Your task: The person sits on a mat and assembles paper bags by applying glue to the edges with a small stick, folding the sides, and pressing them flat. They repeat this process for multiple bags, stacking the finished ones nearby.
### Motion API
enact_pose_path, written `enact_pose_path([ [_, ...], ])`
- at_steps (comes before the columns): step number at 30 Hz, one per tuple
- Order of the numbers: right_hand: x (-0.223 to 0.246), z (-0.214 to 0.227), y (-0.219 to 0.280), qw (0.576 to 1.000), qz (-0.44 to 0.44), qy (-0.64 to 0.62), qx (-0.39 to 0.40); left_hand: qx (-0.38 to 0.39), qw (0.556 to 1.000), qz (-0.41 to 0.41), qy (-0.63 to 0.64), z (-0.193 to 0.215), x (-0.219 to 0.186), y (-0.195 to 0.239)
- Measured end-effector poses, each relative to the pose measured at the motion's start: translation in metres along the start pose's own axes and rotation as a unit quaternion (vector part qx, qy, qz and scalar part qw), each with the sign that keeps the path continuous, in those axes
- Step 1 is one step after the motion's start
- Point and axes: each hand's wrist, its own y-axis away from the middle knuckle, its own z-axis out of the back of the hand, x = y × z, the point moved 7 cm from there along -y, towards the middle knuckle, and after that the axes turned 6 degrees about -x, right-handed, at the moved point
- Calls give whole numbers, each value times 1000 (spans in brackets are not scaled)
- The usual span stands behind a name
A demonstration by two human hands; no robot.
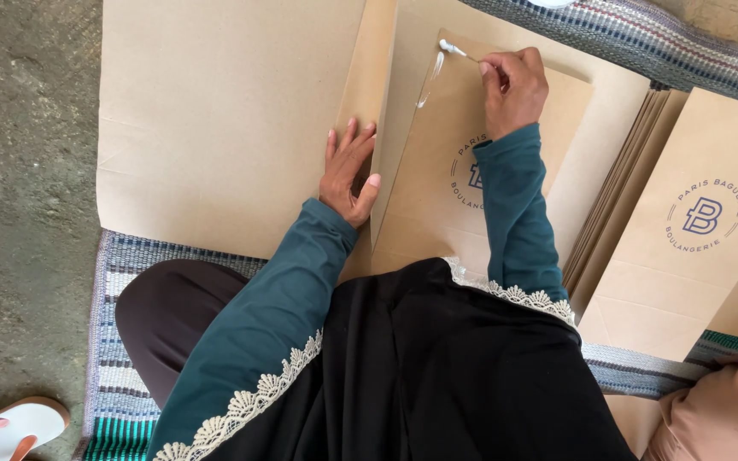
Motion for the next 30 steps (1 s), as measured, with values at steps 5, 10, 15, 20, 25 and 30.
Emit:
enact_pose_path([
  [5,12,5,29,998,16,22,59,2,1000,-4,5,-1,1,1],
  [10,34,15,44,994,-36,-45,97,0,1000,-4,8,0,-1,0],
  [15,1,-1,16,999,-19,26,28,-1,1000,-10,2,-1,0,1],
  [20,4,0,-17,1000,19,-9,-18,-8,1000,-15,-2,0,-1,-1],
  [25,6,3,-1,1000,2,1,-6,-9,1000,-13,0,0,-2,0],
  [30,26,13,32,999,-6,-18,43,-7,1000,-13,-5,0,-2,0],
])
